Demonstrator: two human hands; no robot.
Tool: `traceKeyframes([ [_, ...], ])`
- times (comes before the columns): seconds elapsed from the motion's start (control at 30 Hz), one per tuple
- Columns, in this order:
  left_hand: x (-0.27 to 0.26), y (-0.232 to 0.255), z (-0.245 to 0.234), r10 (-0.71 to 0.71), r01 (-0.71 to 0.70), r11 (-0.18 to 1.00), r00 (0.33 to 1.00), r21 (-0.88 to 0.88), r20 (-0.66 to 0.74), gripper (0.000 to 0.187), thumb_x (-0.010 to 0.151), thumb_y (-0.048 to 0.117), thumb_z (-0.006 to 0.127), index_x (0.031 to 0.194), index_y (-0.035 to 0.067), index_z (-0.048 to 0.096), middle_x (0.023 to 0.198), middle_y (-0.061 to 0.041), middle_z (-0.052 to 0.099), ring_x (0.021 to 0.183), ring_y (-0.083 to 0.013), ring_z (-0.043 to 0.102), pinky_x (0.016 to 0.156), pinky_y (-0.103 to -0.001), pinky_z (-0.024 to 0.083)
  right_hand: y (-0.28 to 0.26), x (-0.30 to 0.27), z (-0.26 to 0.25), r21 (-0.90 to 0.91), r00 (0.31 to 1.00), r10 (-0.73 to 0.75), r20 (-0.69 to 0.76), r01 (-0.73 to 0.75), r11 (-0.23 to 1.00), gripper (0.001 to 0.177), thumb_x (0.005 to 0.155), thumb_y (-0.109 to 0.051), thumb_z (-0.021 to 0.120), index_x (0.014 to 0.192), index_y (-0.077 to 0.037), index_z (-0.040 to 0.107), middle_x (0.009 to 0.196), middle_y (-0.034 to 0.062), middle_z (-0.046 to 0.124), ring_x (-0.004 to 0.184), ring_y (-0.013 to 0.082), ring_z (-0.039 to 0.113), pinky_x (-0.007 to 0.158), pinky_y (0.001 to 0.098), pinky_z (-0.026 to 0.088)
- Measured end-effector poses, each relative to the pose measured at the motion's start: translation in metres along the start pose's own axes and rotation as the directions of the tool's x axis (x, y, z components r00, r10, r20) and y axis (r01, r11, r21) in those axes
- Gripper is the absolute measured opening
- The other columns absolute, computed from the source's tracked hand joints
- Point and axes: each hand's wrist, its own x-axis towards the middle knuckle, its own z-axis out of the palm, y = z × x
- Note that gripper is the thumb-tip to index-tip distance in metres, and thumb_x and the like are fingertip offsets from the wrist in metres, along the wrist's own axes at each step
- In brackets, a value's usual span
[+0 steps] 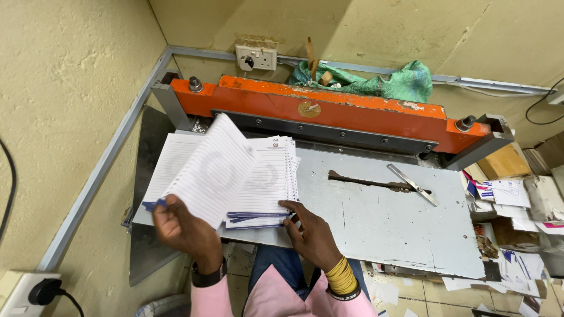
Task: The person places stacks of lined paper into a binding machine to secure the edges. They repeatedly feed the paper stacks into the machine, press down to bind them, and then remove the finished notebooks to place them on a growing pile.
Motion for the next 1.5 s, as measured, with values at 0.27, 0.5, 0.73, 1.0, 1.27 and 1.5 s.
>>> traceKeyframes([
  [0.27,-0.007,0.019,0.011,0.567,-0.696,0.701,0.411,-0.157,0.714,0.031,0.102,-0.01,0.07,0.129,0.006,0.068,0.134,-0.016,0.075,0.128,-0.0358,0.074,0.116,-0.051,0.062,-0.003,-0.001,-0.003,0.094,0.999,-0.024,0.028,0.021,0.995,0.043,0.106,-0.04,0.055,0.146,-0.026,0.061,0.129,0.0002,0.077,0.084,0.0189,0.074,0.073,0.0341,0.059],
  [0.5,-0.039,-0.041,-0.012,0.299,-0.786,0.615,0.159,-0.062,0.941,0.046,0.085,0.002,0.09,0.128,0.004,0.072,0.14,-0.014,0.073,0.134,-0.032,0.069,0.117,-0.048,0.054,0.014,-0.009,0.001,0.322,0.986,0.003,-0.167,0.052,0.945,0.037,0.105,-0.008,0.049,0.132,-0.018,0.072,0.107,0.0022,0.08,0.09,0.0124,0.077,0.08,0.0277,0.058],
  [0.73,-0.029,-0.026,-0.007,0.196,-0.841,0.53,0.001,-0.106,0.981,0.089,0.08,0.047,0.096,0.148,0.004,0.056,0.154,-0.015,0.061,0.139,-0.0312,0.059,0.115,-0.045,0.051,0.038,-0.017,0.014,0.499,0.973,0.158,-0.167,-0.055,0.865,0.024,0.107,-0.023,0.059,0.121,-0.011,0.074,0.11,0.0016,0.085,0.079,0.0119,0.074,0.072,0.0278,0.062],
  [1.0,-0.022,-0.033,-0.001,0.243,-0.881,0.442,-0.064,-0.169,0.968,0.073,0.085,0.017,0.084,0.151,0.005,0.056,0.151,-0.015,0.065,0.136,-0.0292,0.061,0.108,-0.041,0.056,0.037,-0.021,0.011,0.547,0.979,0.173,-0.11,-0.086,0.833,0.026,0.107,-0.028,0.059,0.112,-0.01,0.077,0.103,0.0019,0.084,0.078,0.0123,0.072,0.068,0.0271,0.061],
  [1.27,-0.005,-0.024,0.014,0.254,-0.68,0.725,0.116,-0.11,0.96,0.045,0.103,0.019,0.072,0.141,-0.001,0.058,0.131,-0.018,0.076,0.116,-0.0351,0.075,0.095,-0.043,0.063,0.04,-0.011,0.026,0.898,0.98,0.199,0.016,-0.102,0.428,0.035,0.105,-0.02,0.062,0.13,0.005,0.067,0.127,0.0265,0.079,0.086,0.0284,0.08,0.069,0.0349,0.067],
  [1.5,-0.014,-0.018,0.009,0.27,-0.777,0.608,0.012,-0.161,0.963,0.059,0.083,0.011,0.08,0.138,0.002,0.061,0.14,-0.016,0.071,0.13,-0.0317,0.068,0.104,-0.043,0.057,0.005,0.011,0.037,0.932,0.976,0.093,0.197,-0.216,0.293,0.026,0.103,0.007,0.051,0.126,0.005,0.063,0.109,0.0186,0.075,0.095,0.0318,0.078,0.089,0.0413,0.068],
])
